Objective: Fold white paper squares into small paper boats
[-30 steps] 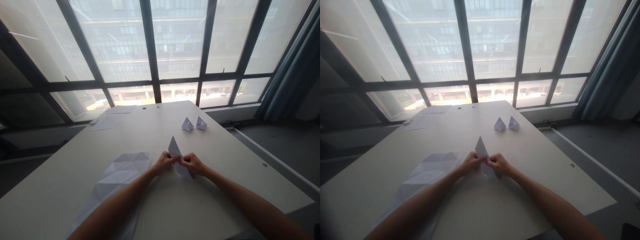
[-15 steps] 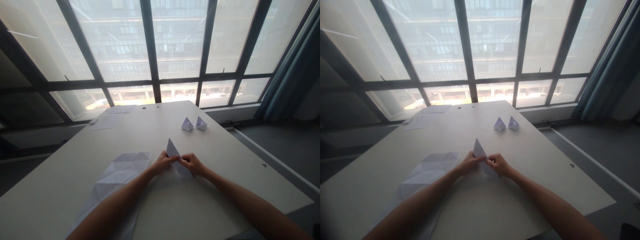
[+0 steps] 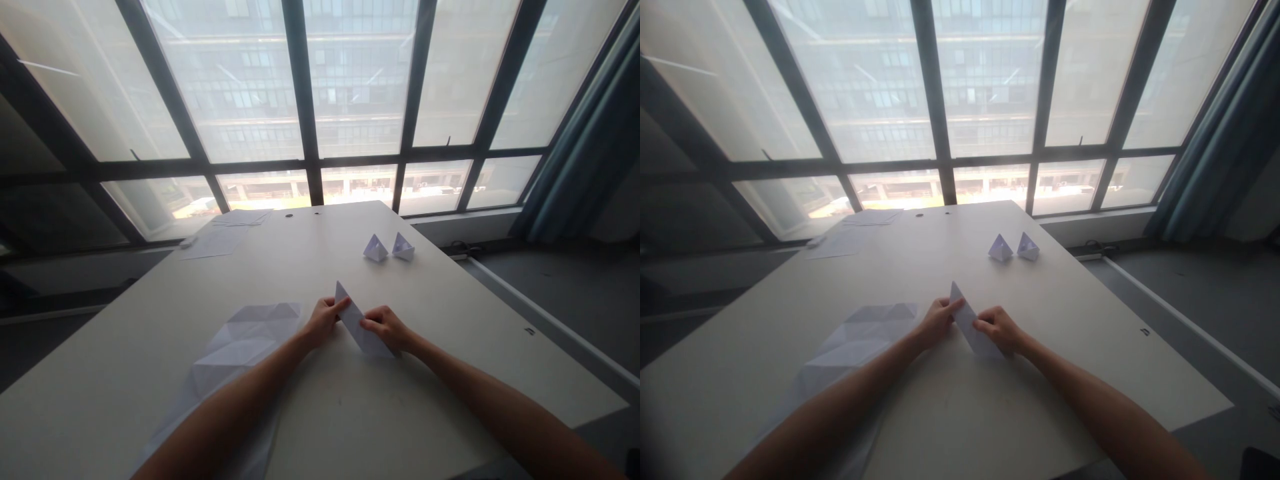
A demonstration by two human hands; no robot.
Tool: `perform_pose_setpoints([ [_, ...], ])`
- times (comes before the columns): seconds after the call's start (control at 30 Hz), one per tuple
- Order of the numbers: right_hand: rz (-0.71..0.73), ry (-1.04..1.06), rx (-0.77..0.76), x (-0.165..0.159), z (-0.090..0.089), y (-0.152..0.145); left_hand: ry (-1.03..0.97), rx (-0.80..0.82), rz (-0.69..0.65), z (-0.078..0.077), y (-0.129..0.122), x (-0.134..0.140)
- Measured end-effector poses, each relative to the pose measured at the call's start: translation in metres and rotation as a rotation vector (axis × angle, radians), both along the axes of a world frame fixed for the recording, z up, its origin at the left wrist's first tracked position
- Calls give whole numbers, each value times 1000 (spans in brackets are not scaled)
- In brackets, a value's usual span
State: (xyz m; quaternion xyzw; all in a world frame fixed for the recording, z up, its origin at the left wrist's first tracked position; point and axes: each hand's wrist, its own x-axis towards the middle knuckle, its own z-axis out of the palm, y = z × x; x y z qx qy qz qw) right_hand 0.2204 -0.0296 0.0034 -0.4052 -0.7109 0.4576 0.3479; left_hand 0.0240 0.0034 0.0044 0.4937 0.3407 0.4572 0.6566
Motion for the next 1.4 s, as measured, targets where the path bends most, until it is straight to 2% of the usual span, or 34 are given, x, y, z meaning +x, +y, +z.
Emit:
perform_pose_setpoints([
  [0.13, -105, 54, 56, -1, -3, 1, 209, 117, -95, 3, -3, 0],
  [0.23, -174, 54, 91, -2, -5, 2, 298, 204, -109, 4, -5, 2],
  [0.37, -75, -6, 43, -3, -5, 3, 301, 204, -80, 6, -7, 2],
  [0.57, 8, 13, -23, -1, 3, -1, 258, 173, -9, 8, -9, 2],
  [0.83, 36, -2, -61, 0, 8, -2, 75, 130, 123, -3, 5, -3],
  [1.0, 61, -25, -65, 1, 8, -2, 6, 106, 212, -4, 8, -4],
  [1.07, 80, -48, -79, 2, 7, -2, 25, 98, 182, -1, 6, -4],
  [1.17, 85, -63, -80, 2, 4, -2, 165, 120, 14, 3, 0, -4],
  [1.27, 25, -33, -19, -1, 2, -1, 307, 169, -112, 5, -5, -3],
  [1.4, -90, 7, 92, -7, 0, -2, 297, 201, -94, 9, -8, -1],
])
